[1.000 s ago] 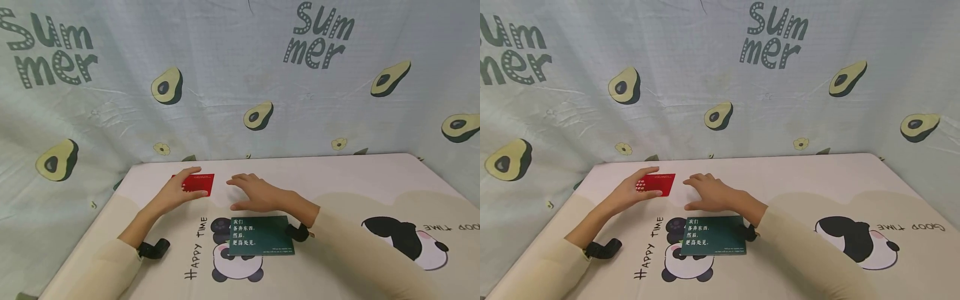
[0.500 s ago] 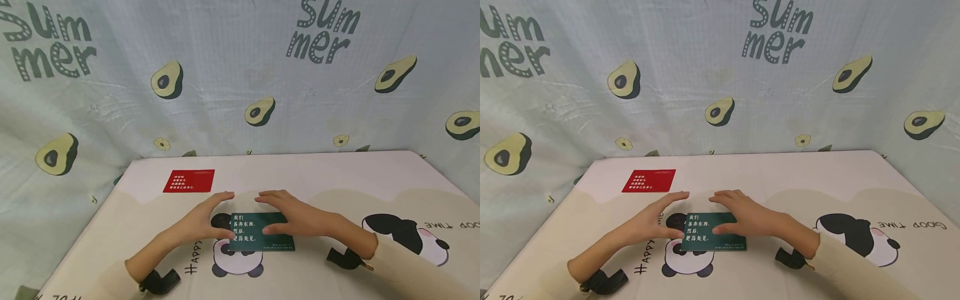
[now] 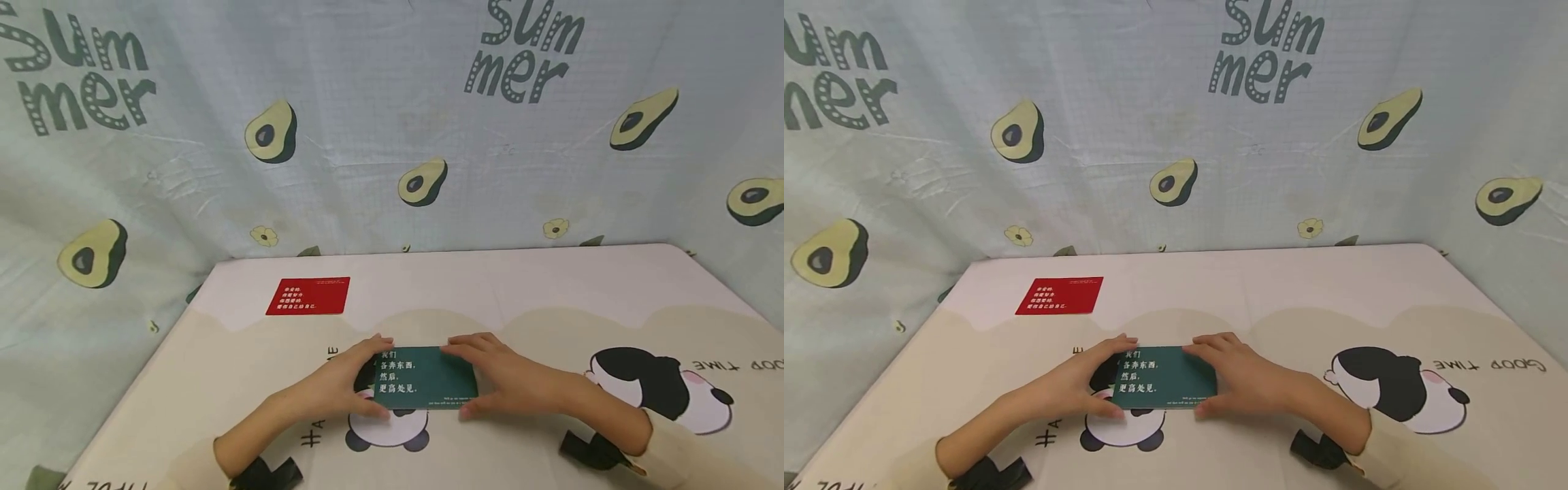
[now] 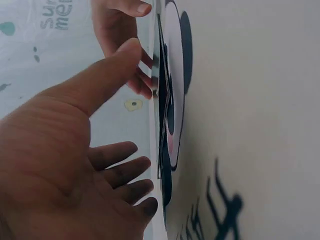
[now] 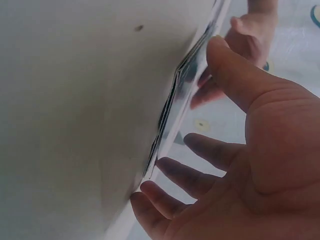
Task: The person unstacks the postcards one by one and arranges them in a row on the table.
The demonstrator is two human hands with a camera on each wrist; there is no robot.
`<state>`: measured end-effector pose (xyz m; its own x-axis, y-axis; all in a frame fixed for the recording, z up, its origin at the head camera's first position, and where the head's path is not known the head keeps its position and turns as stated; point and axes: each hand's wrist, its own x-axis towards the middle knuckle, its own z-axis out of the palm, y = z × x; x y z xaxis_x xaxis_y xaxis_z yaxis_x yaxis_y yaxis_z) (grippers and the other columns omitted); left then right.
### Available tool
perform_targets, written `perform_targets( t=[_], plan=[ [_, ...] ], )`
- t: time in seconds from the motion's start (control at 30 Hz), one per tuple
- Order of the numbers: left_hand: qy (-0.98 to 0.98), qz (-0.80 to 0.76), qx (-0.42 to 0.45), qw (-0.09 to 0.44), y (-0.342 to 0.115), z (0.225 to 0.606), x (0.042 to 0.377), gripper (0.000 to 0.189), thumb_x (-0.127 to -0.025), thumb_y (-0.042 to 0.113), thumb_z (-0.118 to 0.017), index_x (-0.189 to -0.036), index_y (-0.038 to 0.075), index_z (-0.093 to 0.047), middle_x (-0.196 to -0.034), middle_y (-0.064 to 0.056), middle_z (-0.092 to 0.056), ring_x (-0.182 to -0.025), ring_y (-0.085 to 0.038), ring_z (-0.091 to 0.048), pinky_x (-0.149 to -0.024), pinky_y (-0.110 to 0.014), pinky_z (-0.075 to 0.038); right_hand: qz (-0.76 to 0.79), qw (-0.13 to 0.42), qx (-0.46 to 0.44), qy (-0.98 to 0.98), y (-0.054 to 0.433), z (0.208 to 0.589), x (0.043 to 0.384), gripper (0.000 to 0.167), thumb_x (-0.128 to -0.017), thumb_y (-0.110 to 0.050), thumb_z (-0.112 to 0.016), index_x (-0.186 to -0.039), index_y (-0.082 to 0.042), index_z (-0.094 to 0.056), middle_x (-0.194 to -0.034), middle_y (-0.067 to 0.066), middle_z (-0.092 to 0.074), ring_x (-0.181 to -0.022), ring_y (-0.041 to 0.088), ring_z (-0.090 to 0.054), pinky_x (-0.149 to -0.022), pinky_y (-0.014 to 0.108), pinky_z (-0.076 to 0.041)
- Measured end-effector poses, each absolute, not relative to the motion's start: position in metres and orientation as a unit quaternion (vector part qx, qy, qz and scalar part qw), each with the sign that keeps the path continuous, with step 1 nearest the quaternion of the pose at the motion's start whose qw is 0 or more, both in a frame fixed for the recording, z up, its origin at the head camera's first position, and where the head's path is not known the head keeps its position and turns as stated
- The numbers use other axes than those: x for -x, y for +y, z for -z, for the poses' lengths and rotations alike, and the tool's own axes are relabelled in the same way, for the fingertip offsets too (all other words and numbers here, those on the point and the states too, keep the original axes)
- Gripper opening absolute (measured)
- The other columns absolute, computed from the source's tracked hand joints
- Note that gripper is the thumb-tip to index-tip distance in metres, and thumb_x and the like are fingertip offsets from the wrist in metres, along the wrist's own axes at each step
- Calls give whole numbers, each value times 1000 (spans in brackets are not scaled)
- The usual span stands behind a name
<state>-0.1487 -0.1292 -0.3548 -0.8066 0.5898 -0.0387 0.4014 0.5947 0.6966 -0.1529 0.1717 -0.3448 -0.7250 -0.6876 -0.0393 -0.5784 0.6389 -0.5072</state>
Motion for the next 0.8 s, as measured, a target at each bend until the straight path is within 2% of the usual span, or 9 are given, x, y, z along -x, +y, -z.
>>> perform_targets(
  t=[0.4, 0.63, 0.8],
  plan=[
    [889, -335, -285, 129, -129, 361, 148, 83, -75, 24, -82, -143, 8, -39, -150, -8, -33, -142, -28, -20, -109, -51, -29, 215, 109, 370, 897, 171, 348, 157, 83, -80, -52, -72, -146, -15, -38, -147, 4, -33, -134, 25, -28, -102, 51, -36],
    [892, -333, -278, 127, -128, 360, 148, 84, -73, 27, -83, -143, 9, -40, -149, -7, -34, -142, -29, -20, -106, -51, -32, 212, 107, 374, 897, 171, 347, 156, 81, -80, -48, -73, -146, -15, -38, -144, 5, -36, -132, 26, -30, -101, 53, -36],
    [894, -332, -275, 124, -127, 360, 148, 86, -71, 28, -84, -143, 9, -40, -149, -8, -34, -142, -29, -20, -107, -52, -31, 204, 105, 377, 897, 171, 347, 155, 80, -81, -45, -74, -147, -18, -37, -143, 4, -34, -131, 26, -30, -100, 53, -36]
  ],
)
